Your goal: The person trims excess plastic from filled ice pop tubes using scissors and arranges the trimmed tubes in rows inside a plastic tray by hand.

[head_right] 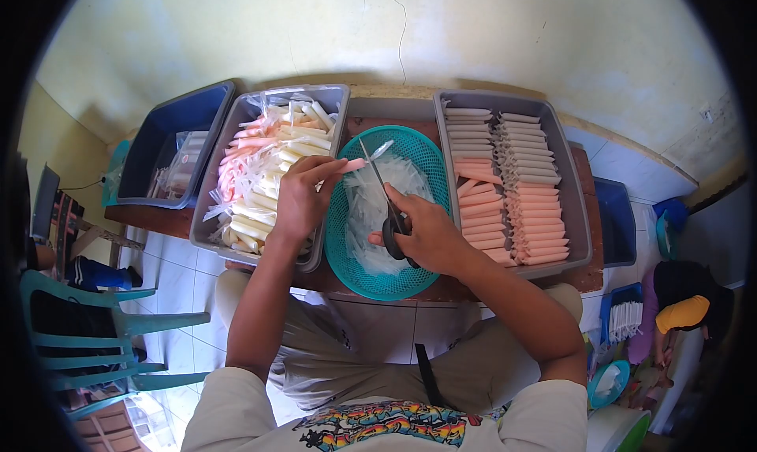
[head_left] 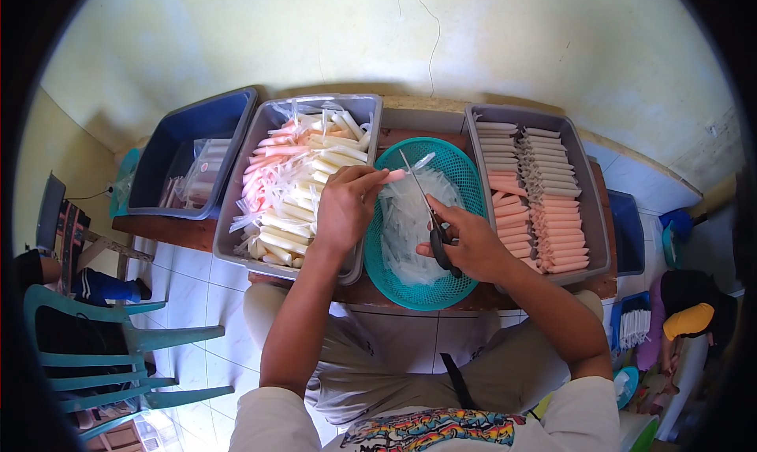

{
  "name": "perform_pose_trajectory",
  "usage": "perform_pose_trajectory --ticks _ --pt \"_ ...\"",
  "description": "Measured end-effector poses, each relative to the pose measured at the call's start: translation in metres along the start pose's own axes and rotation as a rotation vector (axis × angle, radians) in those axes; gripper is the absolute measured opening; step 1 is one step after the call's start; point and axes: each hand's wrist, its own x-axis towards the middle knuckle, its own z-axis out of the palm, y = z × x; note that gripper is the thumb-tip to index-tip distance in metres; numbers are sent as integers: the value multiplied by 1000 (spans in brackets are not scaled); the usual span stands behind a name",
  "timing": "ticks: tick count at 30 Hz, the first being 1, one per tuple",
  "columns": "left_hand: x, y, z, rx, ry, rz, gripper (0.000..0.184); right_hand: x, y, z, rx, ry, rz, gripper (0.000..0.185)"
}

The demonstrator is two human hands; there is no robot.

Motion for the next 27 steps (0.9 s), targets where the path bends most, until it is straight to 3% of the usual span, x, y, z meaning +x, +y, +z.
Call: perform_pose_trajectory --ticks 5,12,15,17,19,27 --pt "-2 1 2 -5 -5 -29 27 1 7 5 170 -9 -15 104" --pt "1 2 -1 -8 5 -11 31 4 11 6 126 -3 -2 106" --pt "1 4 -2 -3 12 -23 30 6 8 5 53 51 -12 104" --pt "2 5 -1 -26 16 -62 30 6 -3 0 -178 28 10 101" --pt "3 3 -2 13 73 21 30 9 4 7 -198 33 30 100" --pt "5 10 -1 -63 91 14 37 19 31 41 -357 47 40 94"
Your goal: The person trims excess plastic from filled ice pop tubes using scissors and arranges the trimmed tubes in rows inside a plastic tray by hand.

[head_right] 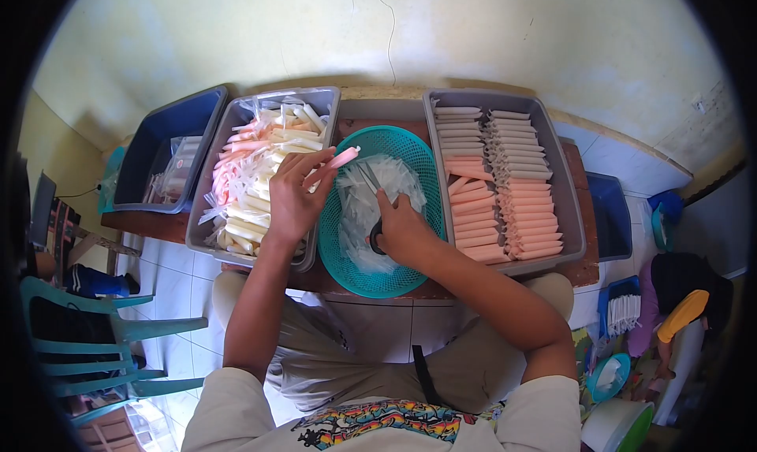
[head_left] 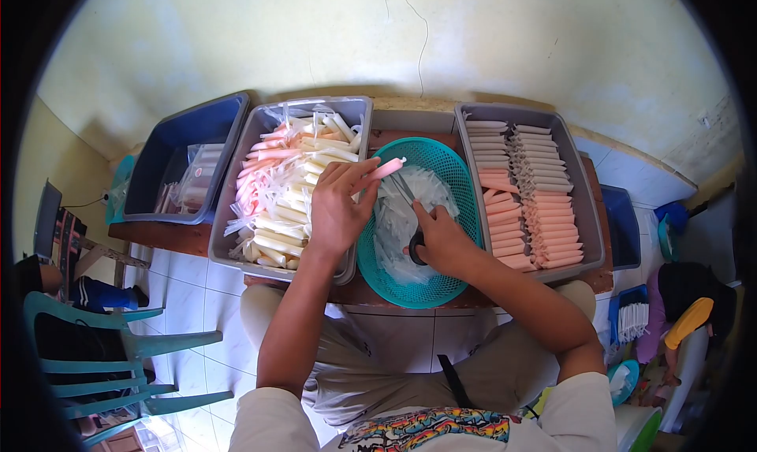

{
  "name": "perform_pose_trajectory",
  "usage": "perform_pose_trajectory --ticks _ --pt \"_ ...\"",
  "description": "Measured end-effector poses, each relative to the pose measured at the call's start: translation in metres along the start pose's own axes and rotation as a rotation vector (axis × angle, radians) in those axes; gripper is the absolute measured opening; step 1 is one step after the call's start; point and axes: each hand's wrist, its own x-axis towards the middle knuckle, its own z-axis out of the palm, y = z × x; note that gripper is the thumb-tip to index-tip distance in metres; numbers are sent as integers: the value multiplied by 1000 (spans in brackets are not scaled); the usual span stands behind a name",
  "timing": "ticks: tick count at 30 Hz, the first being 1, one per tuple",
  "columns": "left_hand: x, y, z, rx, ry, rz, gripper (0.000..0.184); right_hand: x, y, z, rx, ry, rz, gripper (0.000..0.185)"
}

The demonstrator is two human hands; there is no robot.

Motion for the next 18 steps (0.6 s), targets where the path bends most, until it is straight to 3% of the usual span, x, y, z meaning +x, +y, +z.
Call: perform_pose_trajectory --ticks 2,5,9,11,18 --pt "0 1 -1 -8 -10 4 38 1 -5 0 -80 -100 75 92" --pt "0 4 -1 17 -10 18 39 2 3 13 -142 -21 -10 80" --pt "-1 9 1 -34 -13 10 40 3 -4 17 -137 -101 89 90" --pt "-2 12 3 -52 -31 -4 40 1 1 25 -198 5 -10 74" --pt "-4 21 8 -162 -82 -21 47 3 -6 17 -361 -71 -18 74"
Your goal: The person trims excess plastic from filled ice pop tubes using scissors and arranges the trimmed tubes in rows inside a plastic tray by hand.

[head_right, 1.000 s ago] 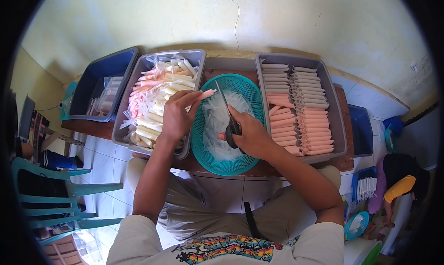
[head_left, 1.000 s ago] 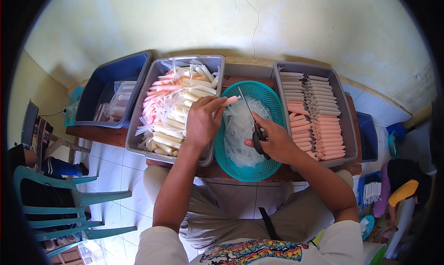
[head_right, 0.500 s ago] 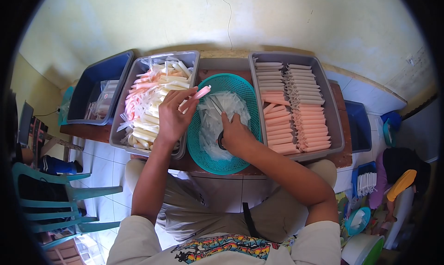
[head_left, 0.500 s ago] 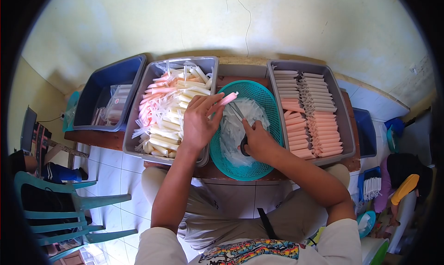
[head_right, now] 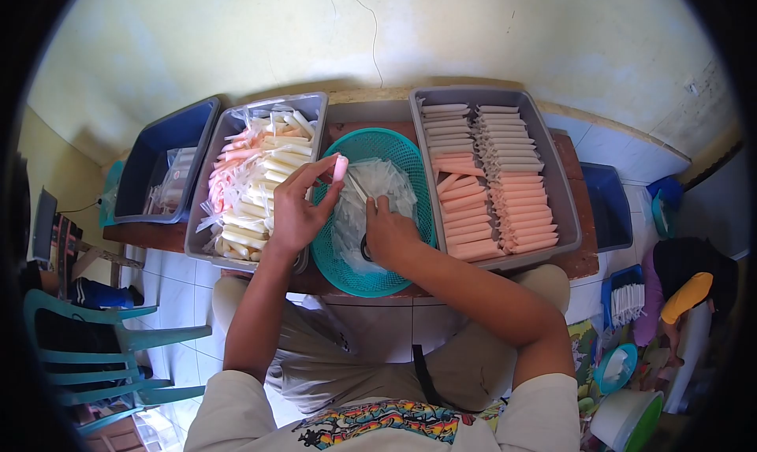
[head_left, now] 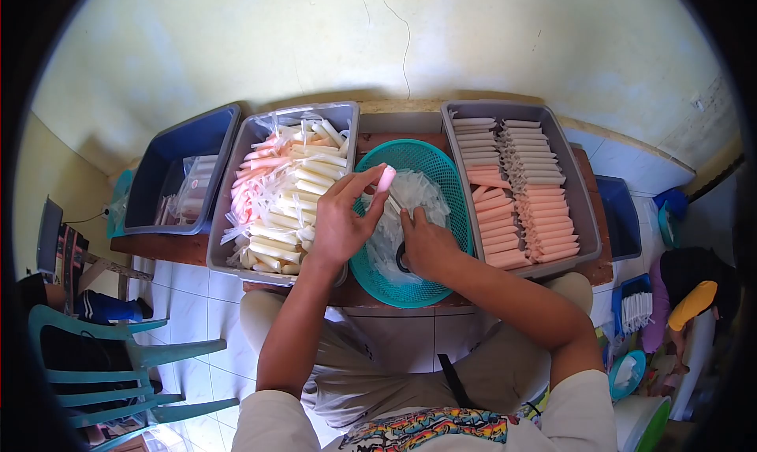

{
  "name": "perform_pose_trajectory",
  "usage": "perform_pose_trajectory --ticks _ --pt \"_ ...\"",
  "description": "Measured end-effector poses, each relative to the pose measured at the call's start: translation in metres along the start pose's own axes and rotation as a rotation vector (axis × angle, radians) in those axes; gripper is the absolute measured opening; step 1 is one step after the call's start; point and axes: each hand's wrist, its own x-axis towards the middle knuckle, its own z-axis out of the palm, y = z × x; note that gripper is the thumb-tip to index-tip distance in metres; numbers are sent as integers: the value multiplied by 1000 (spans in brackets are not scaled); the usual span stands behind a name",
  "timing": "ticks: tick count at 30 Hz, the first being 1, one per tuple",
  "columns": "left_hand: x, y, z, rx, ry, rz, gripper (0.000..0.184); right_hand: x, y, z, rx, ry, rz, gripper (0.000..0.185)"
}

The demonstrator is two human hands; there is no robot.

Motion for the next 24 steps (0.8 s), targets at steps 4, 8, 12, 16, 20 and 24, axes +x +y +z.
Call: perform_pose_trajectory --ticks 4,8,12,16,20,24 --pt "0 3 2 -55 7 -38 57 1 1 12 32 41 1 90" --pt "0 -3 5 -74 13 -11 52 -3 0 4 19 72 -35 72" --pt "-1 -3 11 -175 28 -39 43 -7 2 -5 30 45 -4 75" --pt "-1 2 13 -246 4 -83 32 -19 6 -28 99 161 -55 71" --pt "-2 8 14 -322 -32 -139 29 -33 11 -53 192 377 -95 59" --pt "-3 15 24 -449 -94 -143 34 -45 24 -74 245 409 -134 49"
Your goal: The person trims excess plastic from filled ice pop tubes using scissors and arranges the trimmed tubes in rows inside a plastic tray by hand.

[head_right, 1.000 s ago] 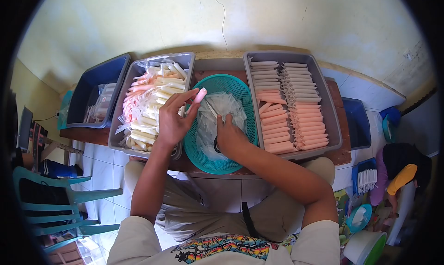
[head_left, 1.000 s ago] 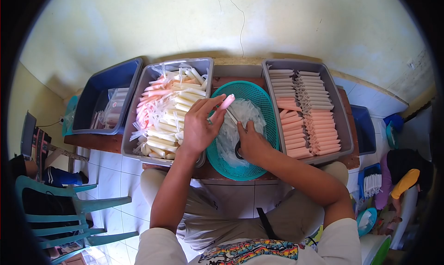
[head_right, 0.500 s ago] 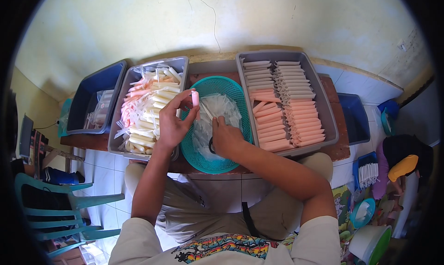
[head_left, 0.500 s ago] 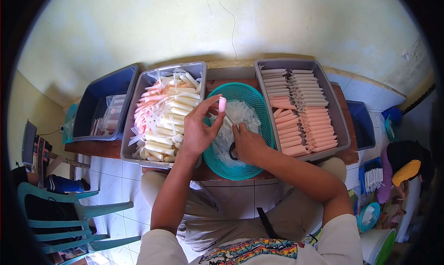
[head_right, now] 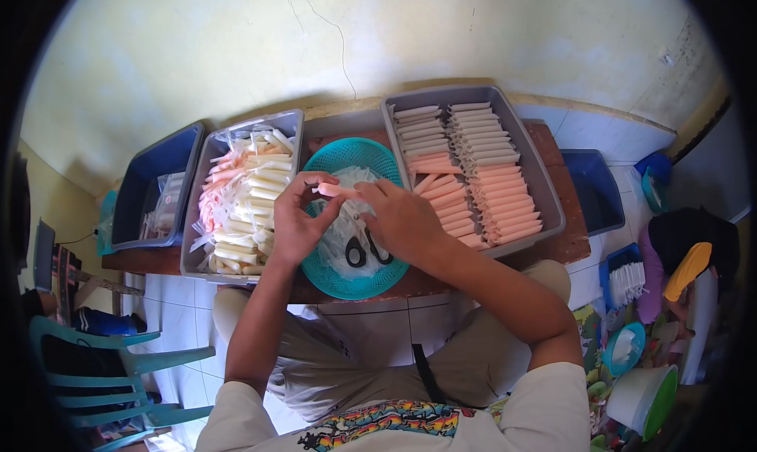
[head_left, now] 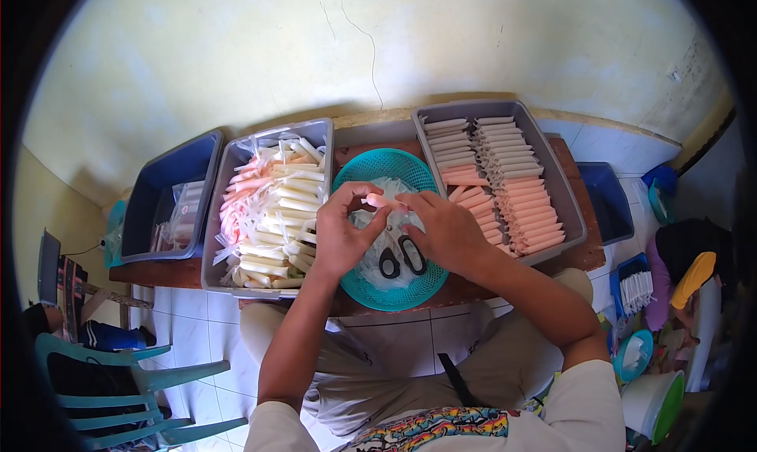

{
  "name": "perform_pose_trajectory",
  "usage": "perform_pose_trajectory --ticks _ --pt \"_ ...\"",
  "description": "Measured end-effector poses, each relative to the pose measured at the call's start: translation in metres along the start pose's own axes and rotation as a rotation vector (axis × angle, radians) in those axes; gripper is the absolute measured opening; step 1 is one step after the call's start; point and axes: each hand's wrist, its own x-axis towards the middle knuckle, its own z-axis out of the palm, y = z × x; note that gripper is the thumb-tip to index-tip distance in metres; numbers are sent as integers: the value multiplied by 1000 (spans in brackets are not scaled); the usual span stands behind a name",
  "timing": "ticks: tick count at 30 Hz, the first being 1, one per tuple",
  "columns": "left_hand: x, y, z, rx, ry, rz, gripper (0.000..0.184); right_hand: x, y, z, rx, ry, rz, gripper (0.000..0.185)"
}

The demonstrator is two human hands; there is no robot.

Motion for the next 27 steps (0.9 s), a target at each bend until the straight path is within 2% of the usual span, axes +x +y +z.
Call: perform_pose_trajectory --ticks 2,4,5,7,10,17,23,27 --pt "0 7 8 -27 -11 -4 33 -3 9 -6 35 90 7 37" --pt "1 11 15 -139 -41 -90 31 -7 14 -18 27 137 6 34" --pt "2 10 20 -138 -46 -89 31 -8 18 -23 16 182 0 30" --pt "3 8 34 -328 -67 -91 30 -10 28 -30 12 239 -51 27" --pt "8 11 55 -358 -78 -88 28 -15 37 -44 43 289 -104 24" --pt "29 14 106 -381 -96 -32 27 -30 66 -86 -27 290 -64 18" --pt "44 16 145 -334 -113 -140 29 -48 107 -113 -135 368 -31 16" --pt "55 19 169 -129 -141 -135 28 -61 132 -120 -161 389 0 17"
